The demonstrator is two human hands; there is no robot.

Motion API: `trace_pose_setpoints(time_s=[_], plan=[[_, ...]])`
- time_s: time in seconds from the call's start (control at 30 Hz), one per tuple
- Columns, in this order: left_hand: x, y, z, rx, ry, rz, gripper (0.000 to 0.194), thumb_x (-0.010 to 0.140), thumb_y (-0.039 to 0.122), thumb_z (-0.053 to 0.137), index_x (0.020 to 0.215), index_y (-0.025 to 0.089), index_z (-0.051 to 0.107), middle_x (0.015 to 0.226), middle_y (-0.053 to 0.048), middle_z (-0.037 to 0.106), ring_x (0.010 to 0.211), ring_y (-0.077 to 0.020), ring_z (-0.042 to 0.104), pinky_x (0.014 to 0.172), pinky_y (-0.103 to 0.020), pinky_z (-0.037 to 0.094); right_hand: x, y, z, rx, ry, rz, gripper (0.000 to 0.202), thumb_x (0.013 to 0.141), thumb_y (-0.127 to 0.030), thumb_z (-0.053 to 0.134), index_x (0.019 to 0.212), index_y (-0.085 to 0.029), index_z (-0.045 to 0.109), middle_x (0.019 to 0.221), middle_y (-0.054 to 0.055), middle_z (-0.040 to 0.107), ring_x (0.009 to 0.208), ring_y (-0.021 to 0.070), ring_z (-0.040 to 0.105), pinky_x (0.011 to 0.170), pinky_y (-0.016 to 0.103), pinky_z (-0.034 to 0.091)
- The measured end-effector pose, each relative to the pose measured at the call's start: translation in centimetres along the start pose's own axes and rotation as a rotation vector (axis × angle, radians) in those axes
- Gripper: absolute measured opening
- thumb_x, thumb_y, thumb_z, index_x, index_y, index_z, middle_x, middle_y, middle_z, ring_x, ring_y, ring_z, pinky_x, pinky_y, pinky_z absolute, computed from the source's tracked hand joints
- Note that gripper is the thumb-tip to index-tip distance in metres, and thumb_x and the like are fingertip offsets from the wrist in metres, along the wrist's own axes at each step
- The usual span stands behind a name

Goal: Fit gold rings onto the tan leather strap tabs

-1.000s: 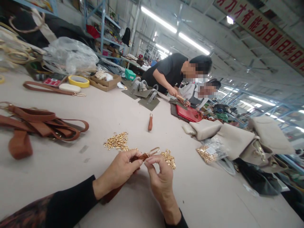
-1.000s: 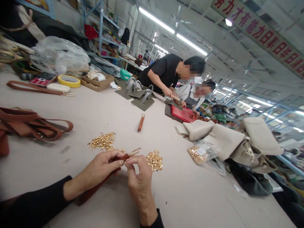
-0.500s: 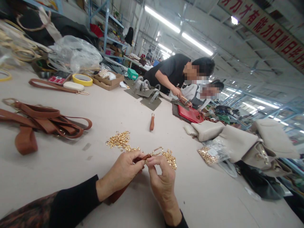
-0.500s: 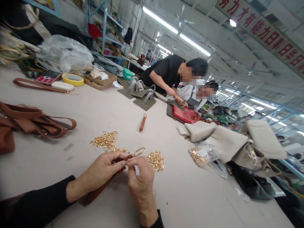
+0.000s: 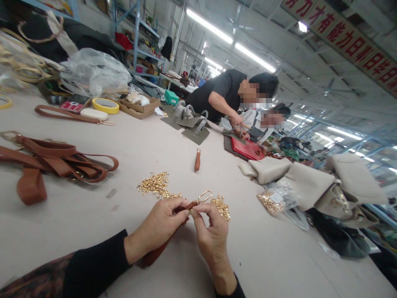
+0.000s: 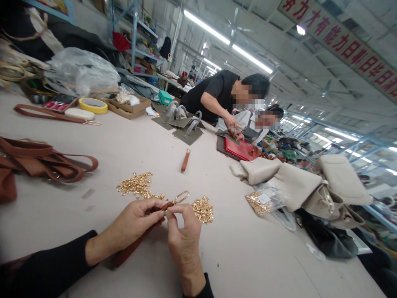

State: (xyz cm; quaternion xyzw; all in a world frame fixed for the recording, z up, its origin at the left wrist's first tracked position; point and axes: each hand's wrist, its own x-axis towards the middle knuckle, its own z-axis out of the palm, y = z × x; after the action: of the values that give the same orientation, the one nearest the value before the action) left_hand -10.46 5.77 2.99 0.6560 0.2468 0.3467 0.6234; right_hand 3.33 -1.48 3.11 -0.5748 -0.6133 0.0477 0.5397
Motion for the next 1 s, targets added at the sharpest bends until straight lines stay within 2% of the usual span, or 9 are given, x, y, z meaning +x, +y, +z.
trace_pose_setpoints(time_s=[0.1,0.23,0.4,0.53,0.7,0.77,0.87,0.93,1.0], plan=[[0.0,0.0,0.0,-0.031,-0.011,-0.027,0.021,0.086,0.029,0.056,0.094,0.016,0.069,0.085,-0.004,0.067,0.075,-0.0202,0.059,0.066,-0.027,0.044,0.1,0.1,-0.2,-0.008,-0.027,-0.043,0.011,0.086,-0.01,0.059,0.086,-0.021,0.061,0.083,0.0,0.065,0.079,0.0136,0.062,0.074,0.026,0.048],[-0.1,0.3,0.0,0.053,-0.005,0.034,0.018,0.086,0.023,0.053,0.092,0.018,0.07,0.087,-0.002,0.068,0.081,-0.0203,0.061,0.074,-0.027,0.044,0.0,0.0,-0.2,-0.019,-0.013,-0.038,0.011,0.087,-0.011,0.057,0.083,-0.02,0.061,0.082,0.001,0.065,0.08,0.0147,0.062,0.074,0.027,0.048],[-0.1,0.9,-0.3,0.099,-0.026,0.06,0.019,0.087,0.025,0.053,0.094,0.019,0.07,0.088,-0.002,0.068,0.083,-0.0214,0.061,0.076,-0.027,0.044,-0.4,0.1,0.4,0.09,0.021,0.165,0.001,0.086,-0.019,0.061,0.084,-0.019,0.06,0.081,0.002,0.063,0.077,0.015,0.061,0.07,0.027,0.048],[0.1,0.4,-0.5,0.056,-0.079,-0.001,0.019,0.086,0.035,0.059,0.091,0.02,0.07,0.088,-0.002,0.067,0.087,-0.0229,0.06,0.079,-0.028,0.044,-0.3,0.1,0.8,0.344,0.05,0.337,0.01,0.08,-0.021,0.064,0.085,-0.019,0.056,0.079,0.001,0.06,0.074,0.0135,0.059,0.068,0.024,0.049],[0.7,-1.3,-0.3,-0.067,-0.041,-0.121,0.035,0.081,0.051,0.067,0.078,0.016,0.067,0.071,-0.002,0.059,0.067,-0.0191,0.052,0.06,-0.025,0.041,-0.2,0.8,1.6,0.479,0.072,0.428,0.015,0.077,-0.026,0.066,0.082,-0.019,0.054,0.076,0.0,0.058,0.072,0.0131,0.056,0.066,0.023,0.048],[0.8,-1.7,-0.3,-0.13,-0.05,-0.119,0.035,0.082,0.052,0.066,0.081,0.016,0.067,0.075,-0.003,0.061,0.069,-0.0205,0.054,0.062,-0.026,0.044,-0.2,0.7,1.8,0.524,0.086,0.477,0.022,0.077,-0.031,0.067,0.092,-0.019,0.056,0.083,0.002,0.061,0.078,0.0148,0.059,0.071,0.025,0.049],[0.8,-1.7,-0.5,-0.125,-0.077,-0.053,0.028,0.085,0.047,0.063,0.087,0.02,0.069,0.086,-0.005,0.065,0.084,-0.0259,0.059,0.079,-0.032,0.049,0.0,-0.5,2.1,0.592,-0.035,0.498,0.04,0.077,-0.036,0.069,0.111,-0.018,0.058,0.098,0.006,0.065,0.091,0.0198,0.062,0.082,0.031,0.05],[0.7,-1.6,-0.7,-0.079,-0.087,-0.029,0.024,0.085,0.044,0.062,0.093,0.023,0.07,0.095,-0.004,0.067,0.093,-0.0281,0.06,0.087,-0.034,0.048,0.3,-1.5,2.1,0.593,-0.134,0.447,0.035,0.082,-0.039,0.063,0.109,-0.017,0.065,0.096,0.007,0.067,0.092,0.0222,0.062,0.083,0.033,0.049],[0.5,-1.5,-0.8,-0.012,-0.064,-0.016,0.023,0.085,0.045,0.061,0.093,0.025,0.07,0.096,-0.003,0.068,0.095,-0.0286,0.061,0.087,-0.033,0.048,0.5,-2.3,2.0,0.583,-0.173,0.398,0.032,0.086,-0.041,0.057,0.101,-0.016,0.071,0.091,0.007,0.068,0.091,0.0238,0.063,0.083,0.033,0.049]])
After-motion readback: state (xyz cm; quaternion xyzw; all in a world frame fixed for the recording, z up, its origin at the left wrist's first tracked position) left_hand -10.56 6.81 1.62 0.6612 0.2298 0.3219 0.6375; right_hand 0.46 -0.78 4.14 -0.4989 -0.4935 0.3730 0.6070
